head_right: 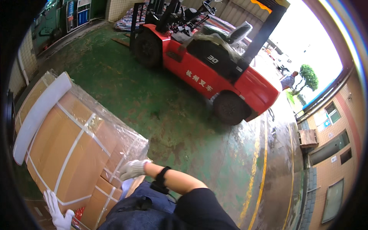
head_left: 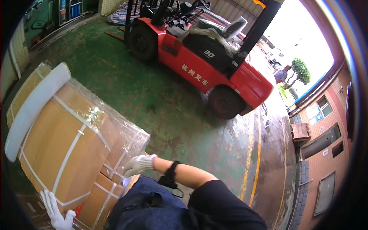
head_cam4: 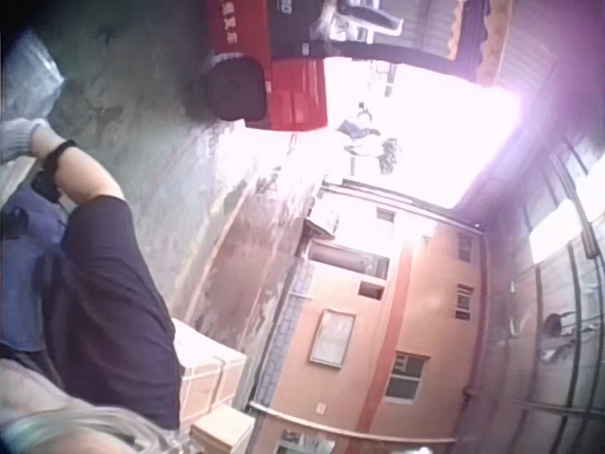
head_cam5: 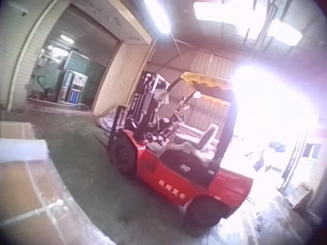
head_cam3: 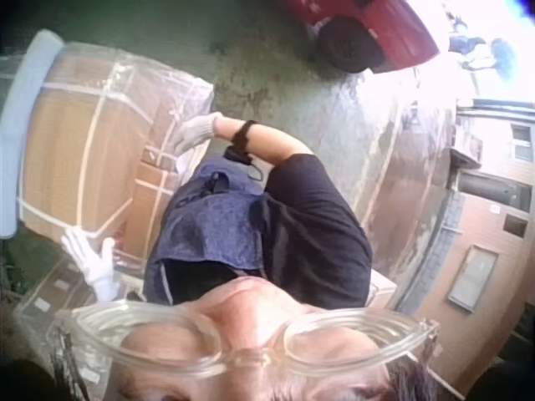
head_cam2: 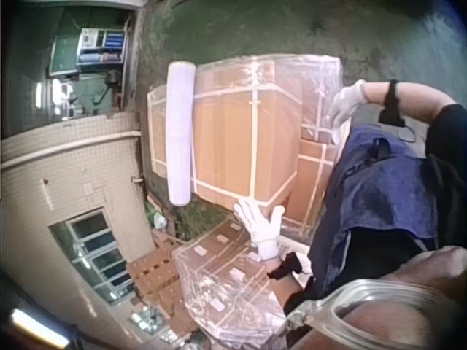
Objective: Manually apply stretch wrap to secure cardboard boxes on a pallet.
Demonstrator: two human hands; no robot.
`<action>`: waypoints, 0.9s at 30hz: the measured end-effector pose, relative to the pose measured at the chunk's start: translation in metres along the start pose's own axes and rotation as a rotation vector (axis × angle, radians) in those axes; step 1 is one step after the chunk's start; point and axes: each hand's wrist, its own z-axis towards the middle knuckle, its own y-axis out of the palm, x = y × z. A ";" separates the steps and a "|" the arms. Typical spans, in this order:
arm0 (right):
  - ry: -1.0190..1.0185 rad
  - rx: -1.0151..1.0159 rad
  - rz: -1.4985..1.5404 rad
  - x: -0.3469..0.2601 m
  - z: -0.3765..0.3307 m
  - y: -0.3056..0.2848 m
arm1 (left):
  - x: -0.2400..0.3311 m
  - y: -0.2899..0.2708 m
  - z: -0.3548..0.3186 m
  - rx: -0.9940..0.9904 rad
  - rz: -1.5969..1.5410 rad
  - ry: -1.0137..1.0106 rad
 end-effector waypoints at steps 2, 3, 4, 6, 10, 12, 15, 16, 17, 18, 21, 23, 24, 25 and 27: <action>0.028 0.066 0.034 0.007 -0.028 -0.045 | -0.008 -0.006 0.001 -0.077 -0.049 -0.068; -0.048 0.123 0.181 -0.006 -0.052 -0.072 | -0.011 -0.012 -0.009 -0.151 -0.120 -0.134; -0.016 0.189 0.325 -0.030 -0.062 -0.098 | 0.004 -0.026 0.002 -0.181 -0.178 -0.272; 0.303 0.273 0.573 -0.060 -0.086 -0.148 | 0.020 -0.056 0.036 -0.200 -0.307 -0.534; -0.161 0.466 0.504 -0.070 -0.062 -0.221 | -0.007 -0.096 0.087 -0.086 -0.317 -0.588; -0.230 0.358 0.473 -0.100 -0.014 -0.254 | -0.037 -0.108 0.096 -0.055 -0.245 -0.752; -0.332 0.455 0.139 -0.146 0.063 -0.285 | -0.088 -0.115 0.107 -0.041 -0.205 -1.038; -0.296 0.551 -0.045 -0.159 0.089 -0.295 | -0.112 -0.105 0.108 -0.034 -0.217 -1.028; -0.284 0.623 -0.221 -0.168 0.120 -0.300 | -0.139 -0.093 0.094 0.017 -0.211 -1.106; -0.283 0.639 -0.234 -0.164 0.147 -0.311 | -0.165 -0.079 0.096 0.073 -0.224 -1.153; -0.144 0.727 -0.212 -0.158 0.212 -0.339 | -0.207 -0.048 0.126 0.175 -0.409 -1.209; -0.100 0.629 0.157 -0.180 0.235 -0.338 | -0.264 0.001 0.107 0.436 -0.843 -1.071; -0.185 0.688 0.187 -0.179 0.246 -0.340 | -0.266 0.010 0.124 0.549 -1.019 -1.065; -0.169 0.717 0.175 -0.174 0.256 -0.348 | -0.268 0.016 0.147 0.644 -1.186 -1.048; -0.166 0.822 0.211 -0.174 0.282 -0.356 | -0.272 0.021 0.163 0.763 -1.119 -0.968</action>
